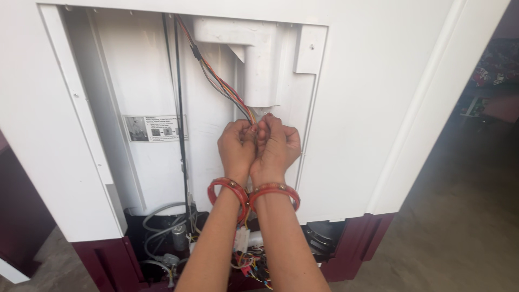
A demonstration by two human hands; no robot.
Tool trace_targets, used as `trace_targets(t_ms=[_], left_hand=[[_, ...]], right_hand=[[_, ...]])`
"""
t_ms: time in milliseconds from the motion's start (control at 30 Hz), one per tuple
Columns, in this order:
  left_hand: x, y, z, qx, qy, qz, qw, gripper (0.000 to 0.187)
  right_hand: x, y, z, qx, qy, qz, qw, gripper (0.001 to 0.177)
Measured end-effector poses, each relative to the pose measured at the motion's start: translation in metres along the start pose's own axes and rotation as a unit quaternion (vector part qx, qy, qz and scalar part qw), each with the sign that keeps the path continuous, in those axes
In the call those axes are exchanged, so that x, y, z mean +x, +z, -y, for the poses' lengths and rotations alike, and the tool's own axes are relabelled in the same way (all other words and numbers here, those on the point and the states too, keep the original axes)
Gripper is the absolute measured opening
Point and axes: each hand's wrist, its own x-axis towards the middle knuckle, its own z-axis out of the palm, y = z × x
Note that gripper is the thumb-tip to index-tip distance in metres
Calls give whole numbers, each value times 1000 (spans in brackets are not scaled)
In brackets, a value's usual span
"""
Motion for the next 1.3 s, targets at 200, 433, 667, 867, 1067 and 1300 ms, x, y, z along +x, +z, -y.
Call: trace_targets(t_ms=[200, 433, 667, 867, 1067, 1300], left_hand=[[12, 6, 3, -75, -26, 5, 997, 13], [17, 8, -9, -98, -48, -14, 994, 12], [29, -1, -21, -89, -35, -53, 994, 12], [25, 0, -29, -118, -101, -52, 987, 13], [18, 4, -29, -90, -62, -60, 992, 14], [18, 7, -28, -210, -181, -13, 961, 14]], right_hand=[[6, -4, -4, -35, -33, 31, 998, 17], [3, -6, 4, -160, -59, 88, 981, 24], [-9, -4, 14, -360, -132, 86, 920, 21], [-17, -4, 13, -467, -228, 73, 851, 15], [-15, -14, 2, -460, -243, 107, 847, 13], [-5, -20, -3, -253, -162, 168, 939, 11]])
